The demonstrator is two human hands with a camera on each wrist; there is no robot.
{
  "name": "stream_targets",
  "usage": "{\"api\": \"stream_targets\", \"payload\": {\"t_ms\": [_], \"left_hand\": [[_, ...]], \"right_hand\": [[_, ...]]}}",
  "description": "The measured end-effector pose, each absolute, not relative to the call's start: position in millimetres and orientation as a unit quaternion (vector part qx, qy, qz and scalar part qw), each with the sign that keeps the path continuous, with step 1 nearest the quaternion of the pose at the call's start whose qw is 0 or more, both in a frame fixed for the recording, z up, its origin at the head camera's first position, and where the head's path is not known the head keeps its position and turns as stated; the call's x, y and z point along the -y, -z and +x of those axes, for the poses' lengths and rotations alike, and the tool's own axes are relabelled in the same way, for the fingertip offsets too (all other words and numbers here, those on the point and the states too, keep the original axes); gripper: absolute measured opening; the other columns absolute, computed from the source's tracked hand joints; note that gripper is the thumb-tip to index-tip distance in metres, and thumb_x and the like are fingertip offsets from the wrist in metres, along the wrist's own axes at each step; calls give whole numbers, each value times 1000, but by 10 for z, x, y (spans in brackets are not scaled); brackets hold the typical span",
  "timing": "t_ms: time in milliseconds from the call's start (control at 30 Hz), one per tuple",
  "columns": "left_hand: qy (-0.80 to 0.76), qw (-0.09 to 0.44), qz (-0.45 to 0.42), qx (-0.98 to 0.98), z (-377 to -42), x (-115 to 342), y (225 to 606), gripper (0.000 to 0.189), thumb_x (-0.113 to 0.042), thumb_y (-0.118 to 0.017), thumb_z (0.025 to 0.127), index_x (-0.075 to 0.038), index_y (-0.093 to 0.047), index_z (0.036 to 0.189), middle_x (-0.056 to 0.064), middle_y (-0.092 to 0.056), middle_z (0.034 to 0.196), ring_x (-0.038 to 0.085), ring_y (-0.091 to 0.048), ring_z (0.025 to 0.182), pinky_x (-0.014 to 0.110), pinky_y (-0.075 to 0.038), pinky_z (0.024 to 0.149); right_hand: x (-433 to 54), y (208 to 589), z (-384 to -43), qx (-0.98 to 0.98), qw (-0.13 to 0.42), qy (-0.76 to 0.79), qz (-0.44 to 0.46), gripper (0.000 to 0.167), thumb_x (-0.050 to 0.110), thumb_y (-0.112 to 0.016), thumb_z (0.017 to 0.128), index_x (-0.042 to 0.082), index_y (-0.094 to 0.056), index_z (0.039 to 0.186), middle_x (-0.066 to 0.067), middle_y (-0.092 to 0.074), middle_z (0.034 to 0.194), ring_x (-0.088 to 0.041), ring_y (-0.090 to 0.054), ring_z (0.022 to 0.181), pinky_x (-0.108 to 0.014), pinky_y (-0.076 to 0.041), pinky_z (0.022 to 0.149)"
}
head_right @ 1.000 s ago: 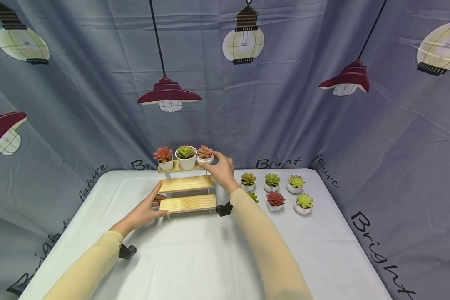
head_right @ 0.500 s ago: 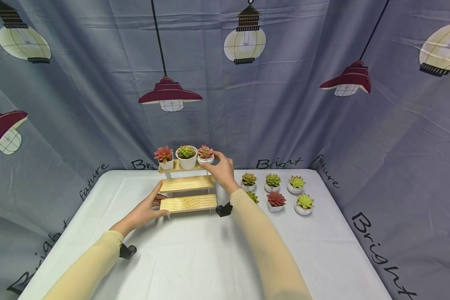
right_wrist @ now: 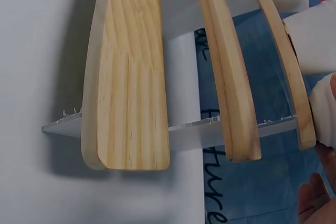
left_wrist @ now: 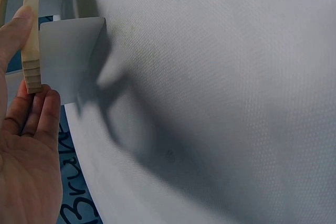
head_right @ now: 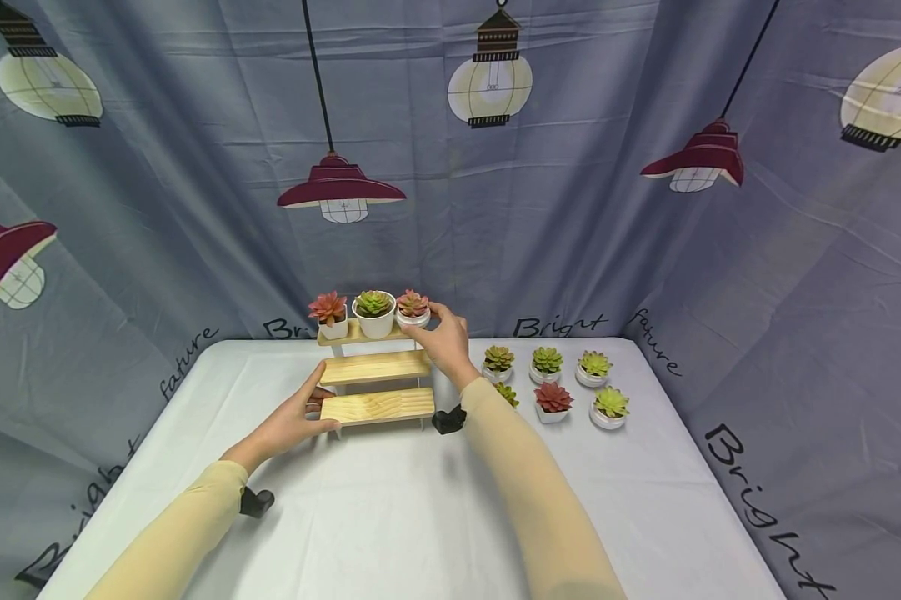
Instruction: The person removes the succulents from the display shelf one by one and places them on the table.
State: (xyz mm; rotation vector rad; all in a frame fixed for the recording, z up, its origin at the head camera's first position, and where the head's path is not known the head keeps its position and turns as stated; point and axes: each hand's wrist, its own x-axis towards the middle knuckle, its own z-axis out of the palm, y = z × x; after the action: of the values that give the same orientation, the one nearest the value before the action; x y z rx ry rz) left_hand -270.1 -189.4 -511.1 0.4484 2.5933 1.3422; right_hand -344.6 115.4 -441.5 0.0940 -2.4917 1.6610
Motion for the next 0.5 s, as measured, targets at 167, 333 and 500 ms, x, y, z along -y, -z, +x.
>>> {"api": "stream_targets", "payload": {"t_ms": [167, 333, 500], "left_hand": [[-452, 95, 148, -875, -2705, 1893, 5118, 118, -27, -84, 88, -30, 5, 166, 16, -52, 141, 37, -56, 127, 52, -45, 107], [-456, 95, 150, -872, -2712, 1899, 5117, 118, -27, -85, 88, -32, 5, 165, 16, -53, 140, 36, -57, 126, 52, -45, 106], [-457, 95, 153, -871, -2710, 1905, 5120, 118, -26, -85, 88, -32, 4, 165, 15, -54, 139, 36, -58, 125, 51, -46, 106]], "right_hand": [[-1208, 4393, -3424, 829, 77, -553, 31, 74, 43, -81, 88, 15, -51, 150, -6, -56, 140, -27, -37, 135, -53, -34, 112], [-1287, 4363, -3412, 833, 85, -545, 39, 74, 44, -81, 88, 15, -52, 149, -8, -57, 139, -28, -38, 135, -53, -35, 111], [-1365, 4312, -3364, 833, 87, -544, 46, 75, 44, -81, 88, 15, -51, 150, -9, -55, 140, -29, -36, 137, -56, -34, 111]]}}
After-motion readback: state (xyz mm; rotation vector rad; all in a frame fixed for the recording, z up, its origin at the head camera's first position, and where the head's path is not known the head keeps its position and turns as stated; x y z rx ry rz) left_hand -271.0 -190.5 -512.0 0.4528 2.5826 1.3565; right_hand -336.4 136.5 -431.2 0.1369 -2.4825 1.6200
